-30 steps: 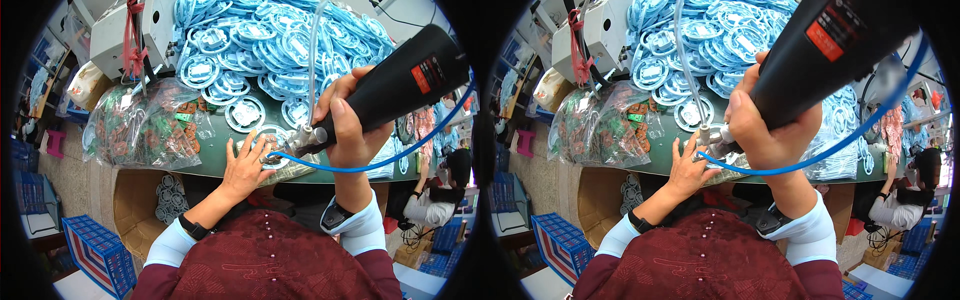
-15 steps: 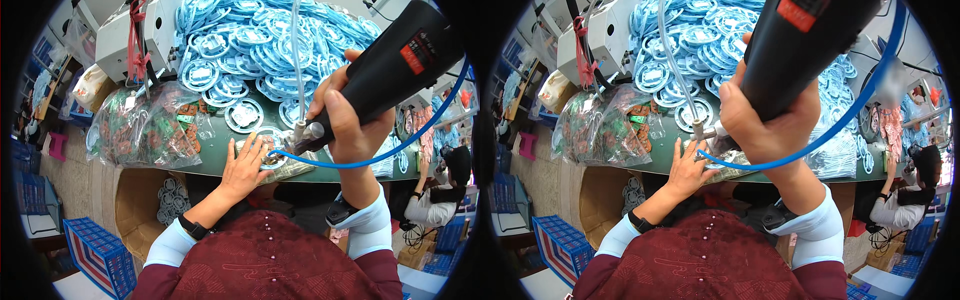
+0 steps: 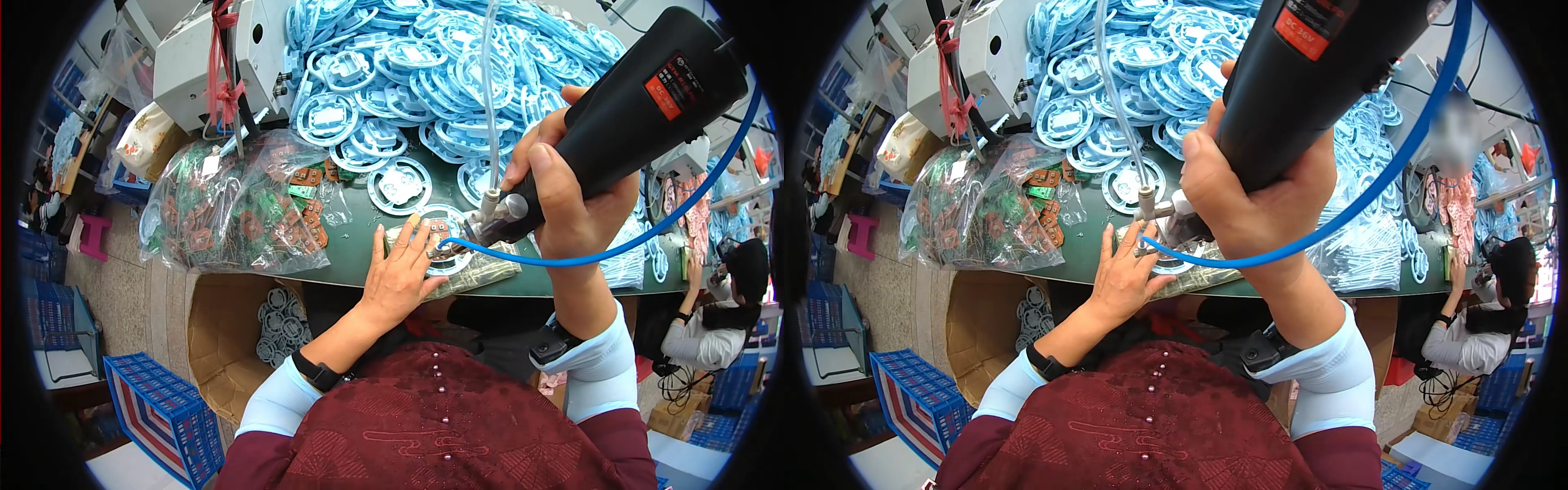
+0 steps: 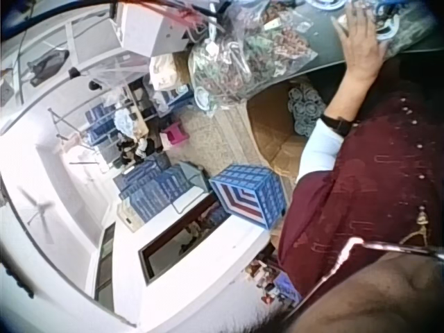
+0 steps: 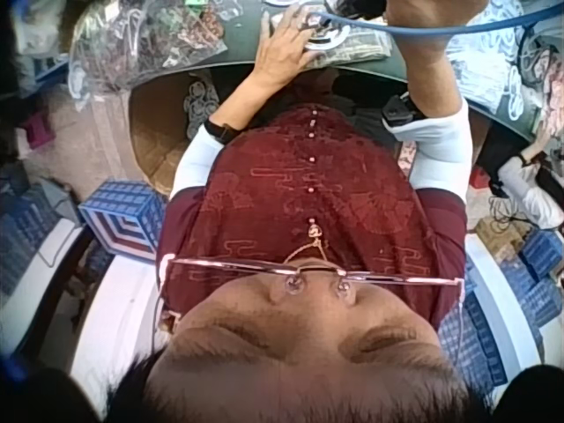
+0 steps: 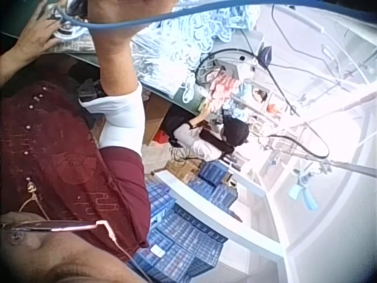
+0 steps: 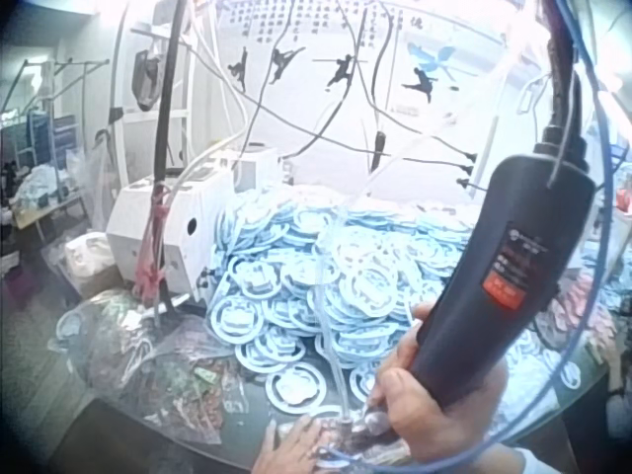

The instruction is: Assembling blue plastic circular components using an electric screwdriver on a factory production line.

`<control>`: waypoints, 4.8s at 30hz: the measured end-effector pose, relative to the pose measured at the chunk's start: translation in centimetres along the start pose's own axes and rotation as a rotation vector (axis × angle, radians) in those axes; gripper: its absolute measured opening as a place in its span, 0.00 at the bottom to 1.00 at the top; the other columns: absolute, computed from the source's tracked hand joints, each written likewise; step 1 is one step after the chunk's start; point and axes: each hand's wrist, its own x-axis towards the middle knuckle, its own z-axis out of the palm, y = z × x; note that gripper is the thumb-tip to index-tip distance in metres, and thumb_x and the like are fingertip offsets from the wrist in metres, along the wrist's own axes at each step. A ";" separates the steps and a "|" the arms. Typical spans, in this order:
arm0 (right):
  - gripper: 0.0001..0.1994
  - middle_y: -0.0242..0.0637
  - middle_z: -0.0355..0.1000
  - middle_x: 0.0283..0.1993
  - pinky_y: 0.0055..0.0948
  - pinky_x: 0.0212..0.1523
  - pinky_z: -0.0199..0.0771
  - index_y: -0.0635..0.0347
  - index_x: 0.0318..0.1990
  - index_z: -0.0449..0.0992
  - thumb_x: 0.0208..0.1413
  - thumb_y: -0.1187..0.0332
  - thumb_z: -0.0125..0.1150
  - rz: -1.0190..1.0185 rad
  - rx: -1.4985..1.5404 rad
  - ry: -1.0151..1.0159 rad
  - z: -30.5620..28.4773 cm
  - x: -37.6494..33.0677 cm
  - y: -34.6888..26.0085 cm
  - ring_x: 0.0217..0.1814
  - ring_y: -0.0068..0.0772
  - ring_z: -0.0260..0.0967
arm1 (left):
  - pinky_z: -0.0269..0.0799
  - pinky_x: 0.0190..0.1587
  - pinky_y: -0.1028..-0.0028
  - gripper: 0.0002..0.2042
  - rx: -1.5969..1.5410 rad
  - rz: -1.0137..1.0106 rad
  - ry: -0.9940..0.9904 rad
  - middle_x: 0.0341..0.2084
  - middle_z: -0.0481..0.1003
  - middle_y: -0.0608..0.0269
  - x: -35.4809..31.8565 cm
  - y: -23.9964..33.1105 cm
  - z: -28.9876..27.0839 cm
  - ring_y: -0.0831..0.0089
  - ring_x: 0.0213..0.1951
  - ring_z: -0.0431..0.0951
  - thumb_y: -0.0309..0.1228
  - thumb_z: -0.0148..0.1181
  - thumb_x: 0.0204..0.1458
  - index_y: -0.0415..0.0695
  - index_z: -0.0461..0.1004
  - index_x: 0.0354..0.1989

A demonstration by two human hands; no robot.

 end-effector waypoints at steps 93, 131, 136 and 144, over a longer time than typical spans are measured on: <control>0.46 0.53 0.54 0.67 0.42 0.65 0.58 0.64 0.65 0.59 0.37 0.59 0.76 0.280 -0.474 -0.848 -1.8 -11.0 8.4 0.68 0.55 0.53 | 0.75 0.24 0.81 0.17 -1.380 -0.792 -0.241 0.31 0.76 0.61 -0.5 -3.1 -2.1 0.79 0.23 0.77 0.32 0.42 0.65 0.36 0.67 0.57; 0.20 0.48 0.69 0.55 0.38 0.60 0.63 0.63 0.50 0.73 0.50 0.65 0.66 0.299 -0.288 -0.443 -3.2 -12.7 7.9 0.60 0.45 0.66 | 0.68 0.18 0.80 0.12 -1.027 -0.744 -0.297 0.21 0.76 0.62 0.2 -3.2 -2.9 0.79 0.18 0.76 0.31 0.50 0.62 0.34 0.69 0.46; 0.14 0.40 0.71 0.45 0.29 0.53 0.67 0.65 0.49 0.67 0.55 0.74 0.56 0.148 0.039 0.301 -7.2 1.1 6.7 0.46 0.33 0.71 | 0.75 0.37 0.63 0.16 -0.471 -0.055 0.130 0.35 0.77 0.51 0.9 -2.6 -3.5 0.53 0.37 0.79 0.25 0.61 0.50 0.42 0.70 0.49; 0.11 0.45 0.73 0.32 0.30 0.36 0.76 0.70 0.46 0.66 0.56 0.77 0.57 0.107 0.020 0.015 -5.0 6.8 5.7 0.34 0.31 0.74 | 0.69 0.54 0.53 0.21 -0.230 0.279 0.164 0.51 0.70 0.47 -1.0 -3.5 -1.8 0.49 0.55 0.72 0.19 0.58 0.41 0.39 0.70 0.47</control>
